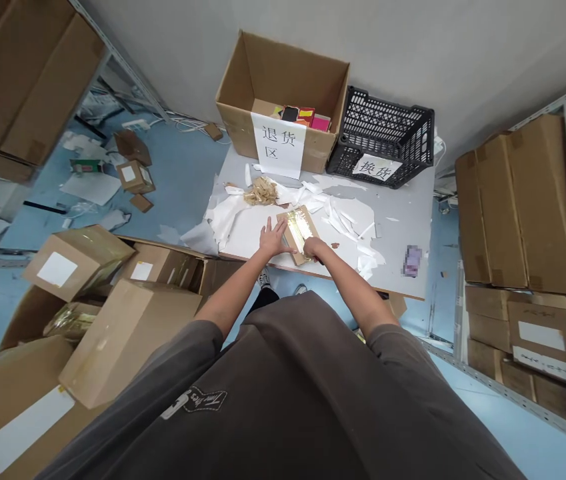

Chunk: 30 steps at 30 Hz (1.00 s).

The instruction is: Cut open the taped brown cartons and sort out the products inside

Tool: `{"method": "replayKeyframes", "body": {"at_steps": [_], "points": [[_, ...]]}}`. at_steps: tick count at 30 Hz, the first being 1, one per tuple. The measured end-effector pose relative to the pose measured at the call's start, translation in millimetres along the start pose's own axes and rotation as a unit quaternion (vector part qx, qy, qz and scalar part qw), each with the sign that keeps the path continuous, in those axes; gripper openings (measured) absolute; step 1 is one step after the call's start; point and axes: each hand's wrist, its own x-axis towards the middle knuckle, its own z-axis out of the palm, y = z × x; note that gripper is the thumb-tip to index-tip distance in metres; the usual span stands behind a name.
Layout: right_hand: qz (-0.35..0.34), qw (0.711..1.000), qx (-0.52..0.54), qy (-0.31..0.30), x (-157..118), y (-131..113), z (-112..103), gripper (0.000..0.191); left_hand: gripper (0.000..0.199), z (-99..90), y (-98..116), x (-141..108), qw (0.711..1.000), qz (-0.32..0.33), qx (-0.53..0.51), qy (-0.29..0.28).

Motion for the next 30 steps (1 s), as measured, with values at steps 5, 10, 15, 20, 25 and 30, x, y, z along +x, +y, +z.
{"method": "replayKeyframes", "body": {"at_steps": [5, 10, 15, 20, 25, 30], "points": [[0.074, 0.997, 0.000, -0.010, -47.9, 55.6, -9.2, 0.023, 0.149, 1.5, -0.3, 1.3, 0.999, -0.013, 0.029, 0.005], [0.094, 0.990, -0.077, -0.066, -68.5, 73.9, -26.6, 0.020, 0.150, -2.1, 3.3, 1.0, 0.999, -0.018, 0.036, 0.000], [0.031, 0.999, -0.014, 0.025, -64.6, 84.7, -51.8, 0.043, 0.149, 4.6, 14.5, -11.4, 0.999, -0.029, 0.039, 0.003], [0.044, 0.989, 0.089, 0.105, -40.0, 90.6, -33.8, 0.067, 0.145, 27.9, 26.4, -36.6, 0.995, -0.080, 0.043, 0.042], [0.028, 0.986, 0.128, 0.103, -3.0, 69.1, -7.2, 0.072, 0.103, 28.7, 29.6, -46.8, 0.999, -0.020, 0.020, 0.044], [0.024, 0.997, 0.015, 0.074, 19.8, 41.6, -2.3, 0.068, 0.077, 14.3, 33.9, -34.3, 0.991, 0.115, -0.002, -0.065]]}}
